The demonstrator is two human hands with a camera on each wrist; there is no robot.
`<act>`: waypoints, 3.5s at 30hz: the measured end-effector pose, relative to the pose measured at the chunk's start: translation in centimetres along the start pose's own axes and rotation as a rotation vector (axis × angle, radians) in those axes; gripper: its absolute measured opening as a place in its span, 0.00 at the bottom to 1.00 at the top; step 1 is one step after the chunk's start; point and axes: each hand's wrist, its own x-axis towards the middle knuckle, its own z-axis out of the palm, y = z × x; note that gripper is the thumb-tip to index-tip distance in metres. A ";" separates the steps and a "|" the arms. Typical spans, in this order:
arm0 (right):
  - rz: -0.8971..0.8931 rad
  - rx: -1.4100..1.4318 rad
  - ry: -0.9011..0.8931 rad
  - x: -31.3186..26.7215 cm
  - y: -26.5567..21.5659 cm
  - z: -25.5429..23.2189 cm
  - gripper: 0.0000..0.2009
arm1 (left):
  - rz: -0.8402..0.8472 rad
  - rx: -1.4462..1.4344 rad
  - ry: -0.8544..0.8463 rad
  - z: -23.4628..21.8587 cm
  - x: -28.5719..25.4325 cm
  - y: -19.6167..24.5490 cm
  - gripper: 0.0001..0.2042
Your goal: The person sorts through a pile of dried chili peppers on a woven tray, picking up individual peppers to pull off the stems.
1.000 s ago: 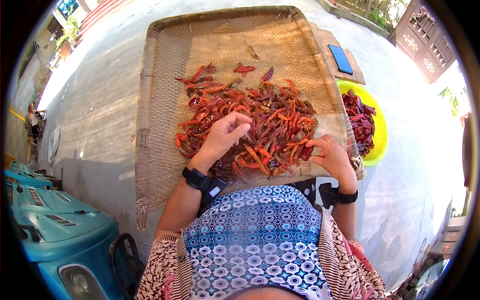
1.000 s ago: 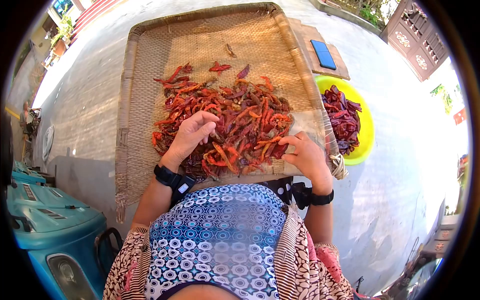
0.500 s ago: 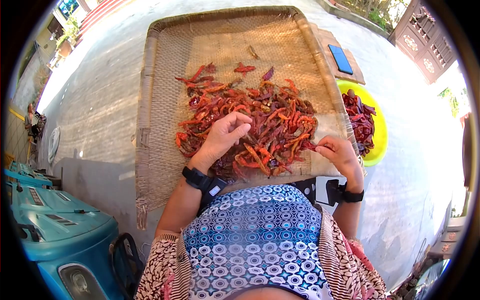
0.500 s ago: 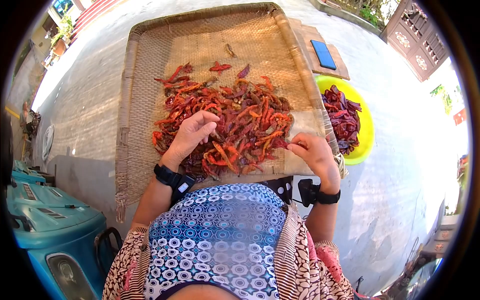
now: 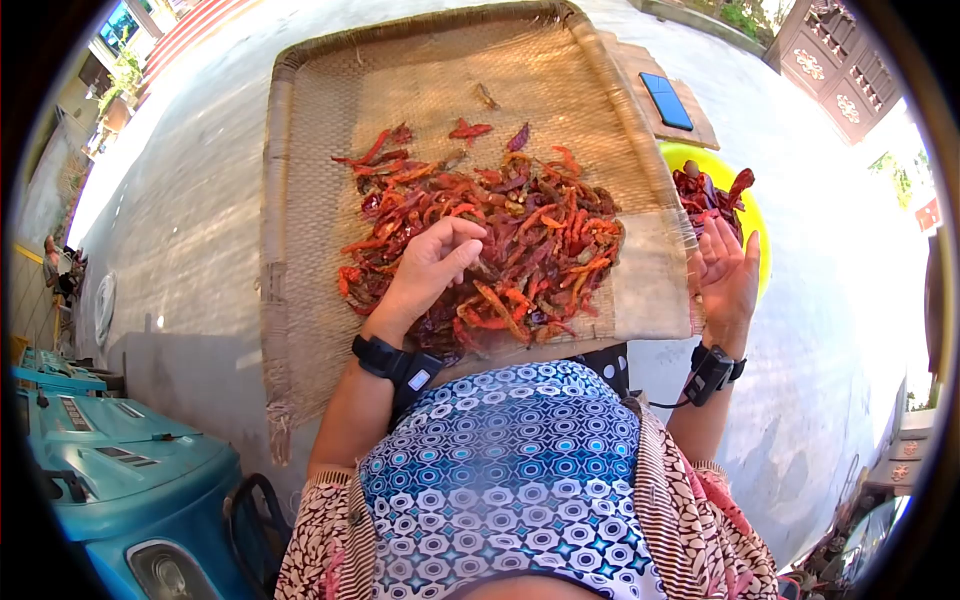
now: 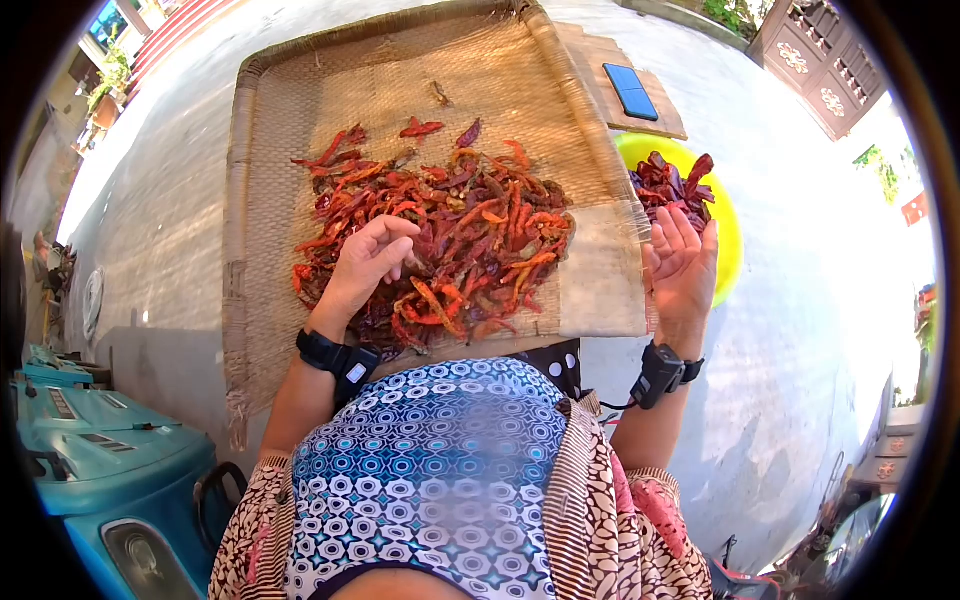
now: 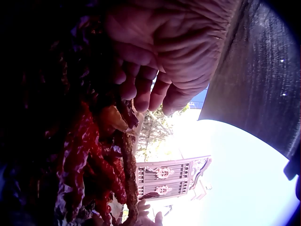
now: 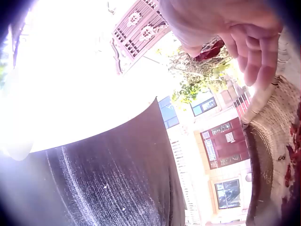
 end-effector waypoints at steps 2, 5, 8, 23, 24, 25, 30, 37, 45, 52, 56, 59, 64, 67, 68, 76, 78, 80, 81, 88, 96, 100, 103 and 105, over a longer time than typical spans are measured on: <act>0.110 -0.094 -0.350 -0.5 -0.2 -0.6 0.26 | 0.003 -0.024 0.019 -0.2 -0.1 0.6 0.09; 0.240 -0.696 -0.848 -3.3 1.1 2.0 0.23 | 0.028 -0.103 0.043 -0.7 -0.1 0.8 0.11; 0.355 -1.046 -1.292 -4.5 3.6 5.5 0.18 | 0.072 -0.199 0.065 -1.2 -0.1 0.7 0.11; -0.005 -1.084 -1.064 -4.3 7.6 9.3 0.13 | 0.080 -0.341 0.198 -1.8 0.0 0.2 0.08; 0.019 -1.089 -1.012 -4.2 6.6 9.6 0.13 | 0.079 -0.343 0.197 -1.8 0.0 0.2 0.08; 0.043 -1.095 -0.958 -4.0 5.8 9.8 0.12 | 0.073 -0.334 0.196 -1.8 0.0 0.1 0.08; -0.249 -1.250 -0.866 0.7 4.2 12.7 0.11 | 0.056 -0.309 0.156 -1.4 0.1 0.1 0.07; -0.583 -1.667 -0.720 11.3 10.1 16.3 0.16 | 0.057 -0.300 0.146 -1.5 -0.2 0.1 0.08; -0.747 -1.973 -0.728 16.2 14.4 16.7 0.11 | 0.061 -0.305 0.125 -1.5 -0.2 -0.1 0.08; -0.767 -1.647 -0.726 9.3 9.2 19.6 0.06 | 0.099 -0.279 0.137 -1.2 -0.3 0.3 0.10; -0.309 -1.251 -1.012 2.5 7.9 20.7 0.07 | 0.083 -0.270 0.178 -0.6 -0.3 0.7 0.11; -0.175 -1.070 -1.086 0.7 8.9 19.9 0.07 | 0.057 -0.264 0.145 -1.0 0.0 -0.3 0.08; -0.095 -0.943 -1.058 0.3 10.4 18.8 0.08 | 0.048 -0.366 0.060 -1.4 0.0 -0.1 0.07; -0.068 -0.925 -1.065 0.0 10.3 18.8 0.09 | 0.008 -0.660 -0.035 -1.8 0.2 -0.3 0.07; -0.016 -0.956 -1.058 0.2 10.2 18.6 0.09 | 0.007 -0.658 -0.033 -1.8 0.1 -0.3 0.06; 0.098 -0.740 -0.815 0.7 6.9 14.9 0.09 | 0.108 -0.526 0.104 -2.2 -0.3 1.2 0.09; 0.015 -0.602 -0.679 1.7 5.4 12.5 0.07 | 0.132 -0.563 0.148 -2.9 -0.4 1.5 0.08; -0.025 -0.300 -0.498 2.4 3.6 10.5 0.08 | 0.165 -0.585 0.194 -3.5 -0.6 2.4 0.08; -0.032 -0.144 -0.461 3.4 2.8 8.7 0.09 | 0.187 -0.616 0.223 -3.6 -0.8 2.9 0.08; 0.034 0.526 -0.247 5.0 1.2 1.5 0.20 | 0.284 -0.396 0.320 -4.5 -1.8 5.7 0.06; 0.100 0.061 -0.401 0.4 4.7 5.6 0.12 | 0.067 0.726 -0.222 -1.0 -2.8 7.5 0.08; 0.108 -0.199 -0.555 -2.2 5.6 8.4 0.10 | 0.053 0.881 -0.190 -0.7 -2.7 5.3 0.06; 0.145 -0.526 -0.700 -3.8 5.6 9.9 0.09 | 0.073 0.842 -0.167 -0.7 -2.3 4.8 0.05; 0.040 -0.663 -0.801 -4.1 6.7 10.0 0.10 | 0.136 0.818 -0.098 -0.5 -2.5 5.5 0.05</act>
